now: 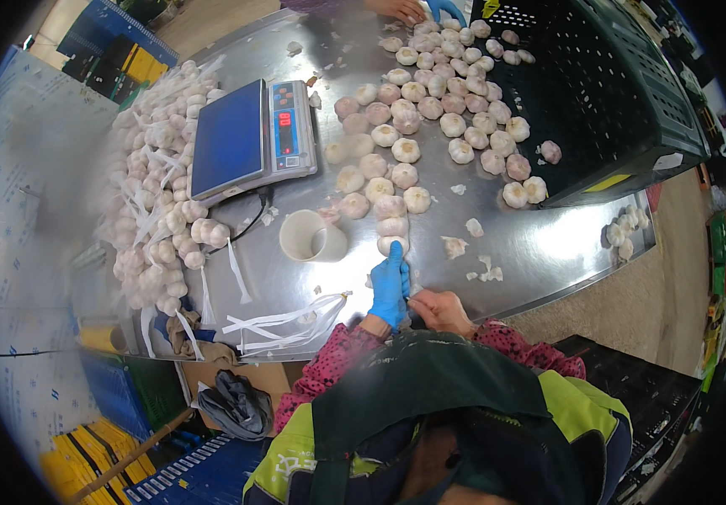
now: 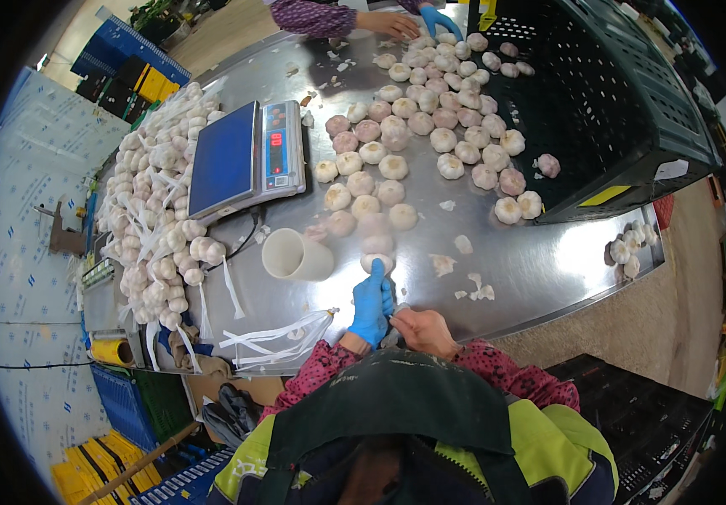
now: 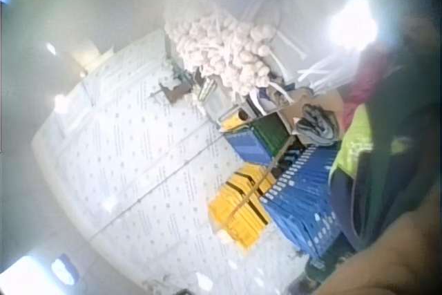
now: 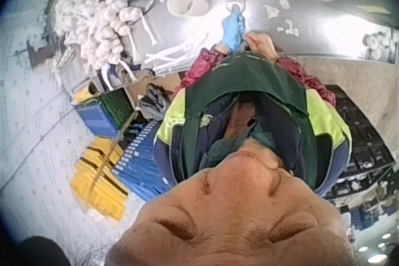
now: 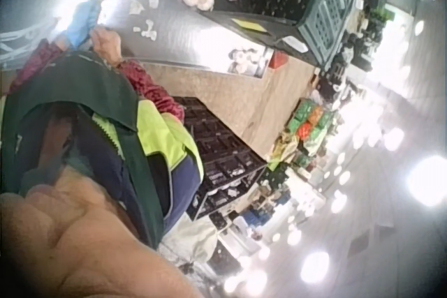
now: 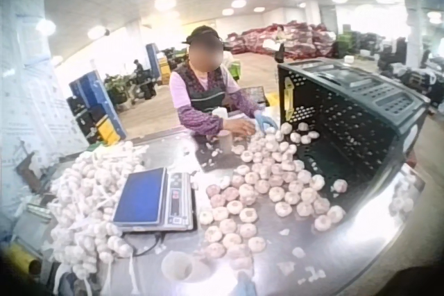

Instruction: The person strings garlic bulbs onto white plastic ties at a metal work table. They pick up garlic bulbs, thread them onto the ties, and place the finished strings on the table. A digital scale and a roll of ties are visible nearby.

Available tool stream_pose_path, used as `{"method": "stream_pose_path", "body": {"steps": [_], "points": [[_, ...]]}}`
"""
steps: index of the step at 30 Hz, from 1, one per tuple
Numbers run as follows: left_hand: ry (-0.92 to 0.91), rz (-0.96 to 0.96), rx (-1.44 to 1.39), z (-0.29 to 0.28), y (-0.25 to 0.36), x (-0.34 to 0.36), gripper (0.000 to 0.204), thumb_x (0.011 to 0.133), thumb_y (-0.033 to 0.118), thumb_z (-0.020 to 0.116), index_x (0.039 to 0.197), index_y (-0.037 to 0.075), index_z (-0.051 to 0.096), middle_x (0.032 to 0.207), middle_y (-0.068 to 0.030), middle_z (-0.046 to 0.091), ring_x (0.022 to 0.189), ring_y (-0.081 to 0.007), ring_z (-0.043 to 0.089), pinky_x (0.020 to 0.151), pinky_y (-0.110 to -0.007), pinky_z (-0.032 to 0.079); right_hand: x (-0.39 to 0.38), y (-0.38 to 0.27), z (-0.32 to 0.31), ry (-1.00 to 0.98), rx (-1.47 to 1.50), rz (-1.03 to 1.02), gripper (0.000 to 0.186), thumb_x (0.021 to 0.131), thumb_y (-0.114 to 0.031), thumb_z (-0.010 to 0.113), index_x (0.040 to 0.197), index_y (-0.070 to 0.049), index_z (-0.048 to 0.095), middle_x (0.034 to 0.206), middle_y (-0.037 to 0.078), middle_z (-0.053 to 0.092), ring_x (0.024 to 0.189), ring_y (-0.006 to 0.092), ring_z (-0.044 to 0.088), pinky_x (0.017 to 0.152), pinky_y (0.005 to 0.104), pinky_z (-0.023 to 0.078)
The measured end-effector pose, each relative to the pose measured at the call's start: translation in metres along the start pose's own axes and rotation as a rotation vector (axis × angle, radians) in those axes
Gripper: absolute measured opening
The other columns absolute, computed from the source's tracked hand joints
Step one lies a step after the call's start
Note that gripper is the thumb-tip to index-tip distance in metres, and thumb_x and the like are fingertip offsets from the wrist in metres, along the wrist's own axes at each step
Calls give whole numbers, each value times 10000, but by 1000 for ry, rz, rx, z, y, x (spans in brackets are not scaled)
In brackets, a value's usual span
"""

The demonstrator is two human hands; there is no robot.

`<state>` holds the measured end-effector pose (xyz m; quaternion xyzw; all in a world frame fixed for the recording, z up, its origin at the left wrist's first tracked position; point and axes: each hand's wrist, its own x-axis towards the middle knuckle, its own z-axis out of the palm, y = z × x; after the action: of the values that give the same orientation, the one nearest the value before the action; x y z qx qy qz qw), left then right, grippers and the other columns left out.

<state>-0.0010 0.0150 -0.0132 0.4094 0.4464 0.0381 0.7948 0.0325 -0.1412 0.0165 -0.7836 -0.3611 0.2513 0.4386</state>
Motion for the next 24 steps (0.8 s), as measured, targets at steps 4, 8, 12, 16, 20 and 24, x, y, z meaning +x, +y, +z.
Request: {"method": "stream_pose_path", "body": {"steps": [4, 8, 12, 16, 20, 24], "points": [[121, 604, 748, -22, 11, -11, 353, 967, 326, 641, 776, 34, 588, 636, -107, 556, 558, -276, 545, 556, -403, 435, 19, -11, -10, 157, -67, -220, 104, 901, -167, 689, 860, -73, 672, 769, 126, 617, 724, 343, 621, 630, 428, 486], [213, 1045, 1146, -23, 45, -54, 137, 896, 167, 661, 871, 39, 616, 939, -160, 635, 719, -372, 607, 598, -450, 478, 54, -48, -32, 294, -53, -236, 153, 871, -160, 741, 820, -43, 656, 794, 117, 619, 725, 300, 609, 648, 372, 470], [158, 1273, 1189, -30, 69, -70, 129, 862, 38, 675, 991, 30, 678, 1017, -156, 634, 768, -362, 627, 662, -411, 516, 92, -59, -36, 419, -32, -384, 168, 858, -139, 752, 759, -55, 645, 961, 110, 623, 860, 271, 605, 746, 327, 460], [-76, 1379, 1171, -45, 82, -77, 180, 849, 30, 703, 1029, 34, 693, 1008, -141, 644, 772, -316, 642, 681, -377, 525, 110, -56, -35, -23, 281, -154, 146, 869, -120, 739, 776, -40, 660, 1120, 91, 623, 965, 195, 602, 819, 289, 457], [-273, 1120, 1022, -53, 89, -78, 177, 839, 43, 741, 1006, 21, 685, 1019, -139, 634, 778, -293, 637, 681, -343, 523, 118, -57, -23, -631, 818, 392, 159, 905, -111, 691, 920, 47, 707, 1044, 52, 674, 949, 119, 603, 863, 276, 471], [-133, 1161, 1007, -52, 94, -82, 118, 829, 15, 729, 906, 3, 640, 1023, -129, 596, 773, -246, 608, 647, -324, 498, 104, -61, -18, -290, 646, 260, 144, 893, -119, 690, 942, 13, 718, 996, 52, 693, 906, 135, 619, 768, 292, 486]]}}
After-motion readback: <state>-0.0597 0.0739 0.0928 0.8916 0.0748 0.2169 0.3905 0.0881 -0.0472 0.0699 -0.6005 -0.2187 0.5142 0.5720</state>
